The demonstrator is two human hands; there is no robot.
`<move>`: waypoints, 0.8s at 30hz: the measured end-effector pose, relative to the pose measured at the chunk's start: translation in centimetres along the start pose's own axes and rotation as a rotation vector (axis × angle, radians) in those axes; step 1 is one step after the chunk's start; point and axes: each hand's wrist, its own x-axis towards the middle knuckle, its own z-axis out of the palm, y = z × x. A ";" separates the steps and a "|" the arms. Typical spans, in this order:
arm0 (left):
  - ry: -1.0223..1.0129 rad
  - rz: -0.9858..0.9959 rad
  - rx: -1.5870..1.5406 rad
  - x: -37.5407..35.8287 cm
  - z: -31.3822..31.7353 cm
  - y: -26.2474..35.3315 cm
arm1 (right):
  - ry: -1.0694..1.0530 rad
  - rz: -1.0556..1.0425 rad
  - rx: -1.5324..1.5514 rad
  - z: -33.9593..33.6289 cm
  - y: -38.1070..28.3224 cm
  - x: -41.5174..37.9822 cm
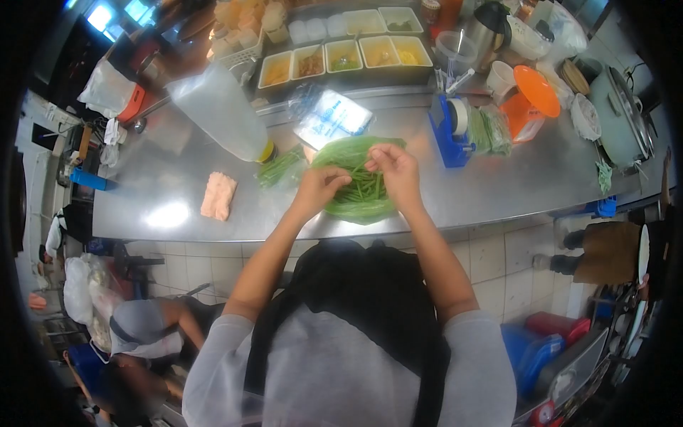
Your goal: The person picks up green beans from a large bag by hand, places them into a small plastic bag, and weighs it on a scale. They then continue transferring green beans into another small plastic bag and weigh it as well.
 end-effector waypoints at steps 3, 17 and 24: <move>0.036 0.001 0.157 0.0 -0.4 0.9 | 0.022 0.029 0.041 0.2 -0.9 -0.2; 0.126 0.457 0.502 0.6 2.0 -0.9 | 0.039 -0.073 -0.306 -0.3 -1.0 0.0; 0.239 0.413 0.332 0.4 -1.2 3.0 | -0.130 -0.159 -0.455 -0.2 -2.6 0.3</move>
